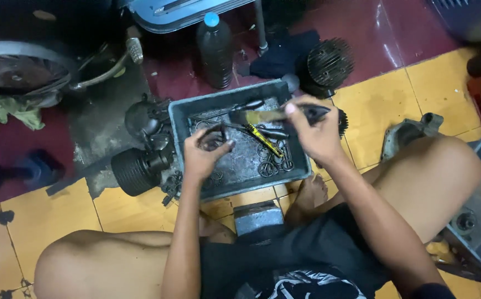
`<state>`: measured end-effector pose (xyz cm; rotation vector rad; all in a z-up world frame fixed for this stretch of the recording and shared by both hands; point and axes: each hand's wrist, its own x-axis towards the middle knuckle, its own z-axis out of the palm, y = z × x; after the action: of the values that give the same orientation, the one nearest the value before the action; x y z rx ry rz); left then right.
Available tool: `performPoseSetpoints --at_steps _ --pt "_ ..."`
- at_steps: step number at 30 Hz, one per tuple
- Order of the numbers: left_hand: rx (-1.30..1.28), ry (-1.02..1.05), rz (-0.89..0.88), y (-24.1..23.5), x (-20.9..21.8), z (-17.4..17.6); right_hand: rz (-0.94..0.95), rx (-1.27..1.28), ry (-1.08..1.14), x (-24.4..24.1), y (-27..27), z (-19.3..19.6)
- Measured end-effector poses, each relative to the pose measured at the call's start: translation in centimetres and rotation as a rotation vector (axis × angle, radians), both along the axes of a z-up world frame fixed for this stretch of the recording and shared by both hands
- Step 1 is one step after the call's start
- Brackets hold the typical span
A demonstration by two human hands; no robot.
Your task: The person sits on the floor and cleans various engine components, including a piston and cylinder head, using a brush and liquid from a bottle. They scrub the parts inside a grey plastic tray and wipe them with a cloth.
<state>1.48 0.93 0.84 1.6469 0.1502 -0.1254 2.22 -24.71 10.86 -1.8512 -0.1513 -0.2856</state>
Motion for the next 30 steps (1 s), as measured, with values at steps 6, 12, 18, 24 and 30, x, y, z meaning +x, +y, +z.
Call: performPoseSetpoints --at_steps 6,12,18,24,30 --pt "0.040 -0.084 -0.021 0.3 0.0 -0.7 0.037 0.015 0.042 0.0 1.2 -1.7" --pt "-0.079 0.027 -0.020 0.2 -0.2 -0.5 0.078 0.035 0.057 -0.2 1.4 -1.2" --pt "-0.033 0.137 -0.041 0.2 0.3 1.2 -0.027 0.039 0.077 0.6 0.5 -3.9" --pt "-0.232 0.163 0.000 0.7 0.1 -0.2 -0.105 -0.094 0.055 1.0 -0.6 -4.2" --pt "-0.505 0.169 0.210 1.4 0.3 -4.9 0.004 0.039 0.233 -0.9 3.6 -7.5"
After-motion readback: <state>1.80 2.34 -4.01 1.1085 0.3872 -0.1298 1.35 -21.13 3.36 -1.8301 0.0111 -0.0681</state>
